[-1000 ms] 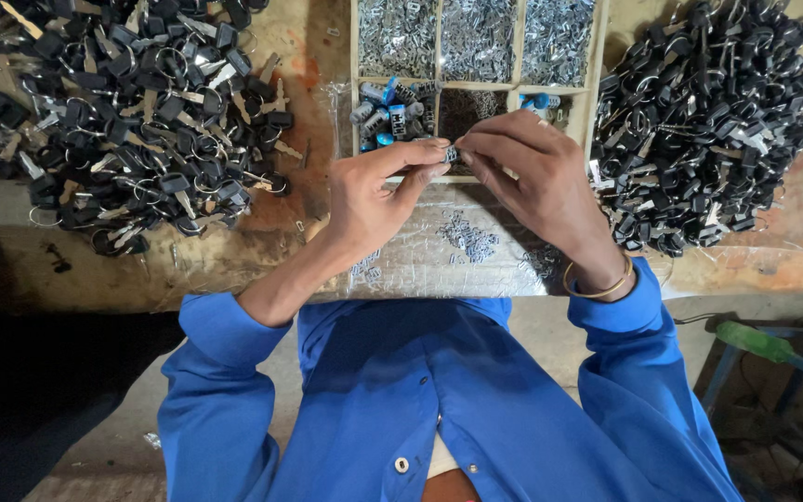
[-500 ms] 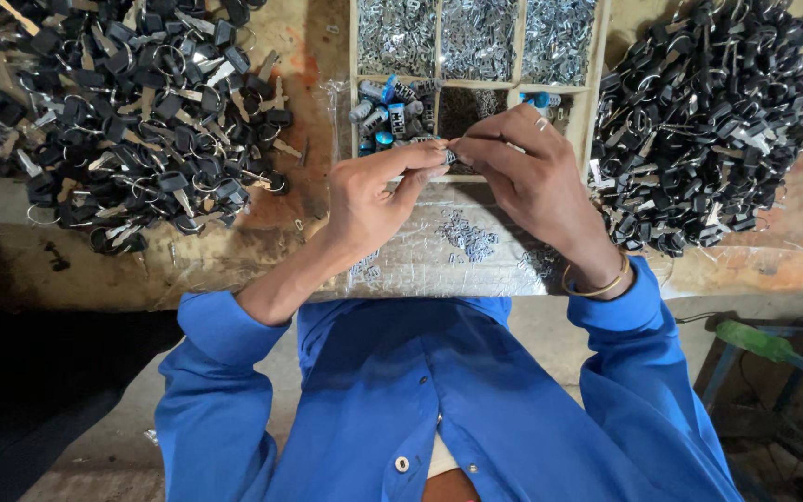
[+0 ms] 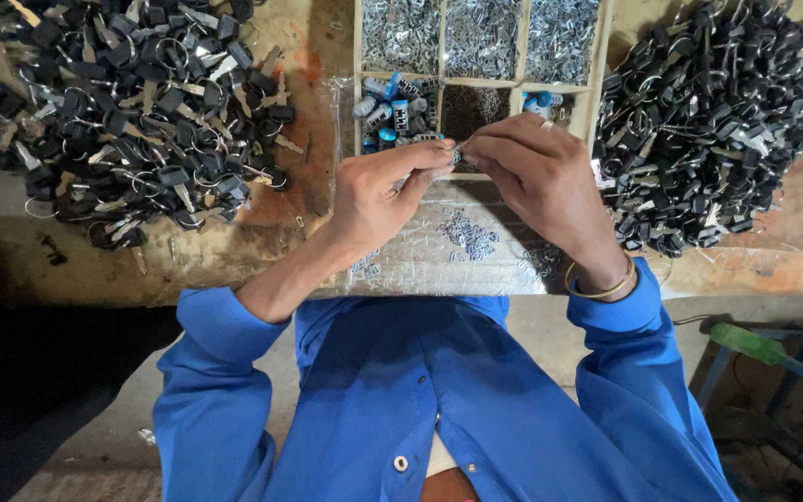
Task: The person sits at a workbench assembling padlock cylinder components. They pick small metal lock parts from a compartment tray, fit them together by hand, and place finished assemblies into the tray compartments, repeating the cycle.
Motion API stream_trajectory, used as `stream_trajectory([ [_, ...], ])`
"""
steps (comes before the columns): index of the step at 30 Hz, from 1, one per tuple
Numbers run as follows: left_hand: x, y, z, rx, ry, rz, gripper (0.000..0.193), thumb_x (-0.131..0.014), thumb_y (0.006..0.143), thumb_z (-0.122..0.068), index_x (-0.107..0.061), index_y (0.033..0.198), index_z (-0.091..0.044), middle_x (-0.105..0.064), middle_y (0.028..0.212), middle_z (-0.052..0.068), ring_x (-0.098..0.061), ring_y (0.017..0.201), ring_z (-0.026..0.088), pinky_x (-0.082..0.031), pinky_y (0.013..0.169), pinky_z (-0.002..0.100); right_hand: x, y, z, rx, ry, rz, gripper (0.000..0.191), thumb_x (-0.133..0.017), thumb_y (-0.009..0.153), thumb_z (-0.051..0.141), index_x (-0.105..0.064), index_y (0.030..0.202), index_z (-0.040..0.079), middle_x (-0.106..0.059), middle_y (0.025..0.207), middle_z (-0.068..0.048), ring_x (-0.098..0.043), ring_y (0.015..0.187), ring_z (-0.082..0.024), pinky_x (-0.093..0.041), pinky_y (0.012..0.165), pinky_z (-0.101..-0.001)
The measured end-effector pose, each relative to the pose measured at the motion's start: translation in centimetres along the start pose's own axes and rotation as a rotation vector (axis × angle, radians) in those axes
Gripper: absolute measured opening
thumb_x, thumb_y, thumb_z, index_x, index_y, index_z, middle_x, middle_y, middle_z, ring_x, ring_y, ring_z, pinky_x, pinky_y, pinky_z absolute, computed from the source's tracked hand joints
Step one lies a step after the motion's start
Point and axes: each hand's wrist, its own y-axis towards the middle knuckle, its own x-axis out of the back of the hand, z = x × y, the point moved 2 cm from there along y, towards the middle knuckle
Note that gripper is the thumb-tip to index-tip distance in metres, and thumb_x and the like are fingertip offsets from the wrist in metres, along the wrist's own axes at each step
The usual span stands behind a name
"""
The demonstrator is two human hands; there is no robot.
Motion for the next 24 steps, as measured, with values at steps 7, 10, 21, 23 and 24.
stream_trajectory([
  [7,0.08,0.13,-0.16,-0.018,-0.003,-0.004,0.023,-0.075,0.093,0.01,-0.072,0.112,-0.001,-0.076,0.118,0.012,-0.078,0.106,0.023,-0.067,0.088,0.03,0.22,-0.22,0.08,-0.03,0.016,0.032,0.018,-0.075,0.096,-0.002,-0.07,0.113,0.002,-0.072,0.113,-0.009,-0.072,0.1,-0.027,-0.058,0.081,-0.037],
  [10,0.08,0.19,-0.45,-0.018,0.008,0.0,0.022,-0.075,0.093,0.009,-0.072,0.111,-0.002,-0.076,0.117,0.012,-0.078,0.105,0.023,-0.067,0.086,0.03,0.1,-0.28,0.27,-0.017,-0.018,0.021,0.017,-0.074,0.096,-0.002,-0.07,0.113,0.002,-0.072,0.112,-0.01,-0.072,0.098,-0.028,-0.057,0.081,-0.0374],
  [21,0.33,0.29,-0.68,-0.042,0.034,0.0,0.019,-0.074,0.094,0.009,-0.072,0.109,-0.002,-0.076,0.117,0.013,-0.078,0.105,0.024,-0.066,0.087,0.031,-0.21,-0.02,0.26,-0.068,0.075,-0.044,0.015,-0.079,0.097,-0.002,-0.074,0.11,0.002,-0.07,0.11,-0.008,-0.069,0.092,-0.024,-0.056,0.078,-0.0344],
  [23,0.24,0.3,-0.62,-0.028,0.006,-0.004,0.019,-0.074,0.094,0.009,-0.072,0.11,-0.001,-0.075,0.118,0.014,-0.078,0.108,0.024,-0.066,0.089,0.031,-0.33,0.01,0.2,-0.074,0.089,-0.07,0.016,-0.081,0.096,-0.002,-0.074,0.109,0.002,-0.069,0.108,-0.009,-0.066,0.084,-0.022,-0.053,0.073,-0.033],
  [24,0.23,0.29,-0.63,-0.022,0.002,-0.012,0.019,-0.074,0.094,0.009,-0.072,0.11,-0.001,-0.076,0.118,0.014,-0.077,0.108,0.024,-0.066,0.089,0.031,-0.37,0.02,0.22,-0.052,0.076,-0.077,0.016,-0.081,0.097,-0.001,-0.074,0.111,0.002,-0.068,0.109,-0.009,-0.065,0.086,-0.023,-0.052,0.073,-0.0323],
])
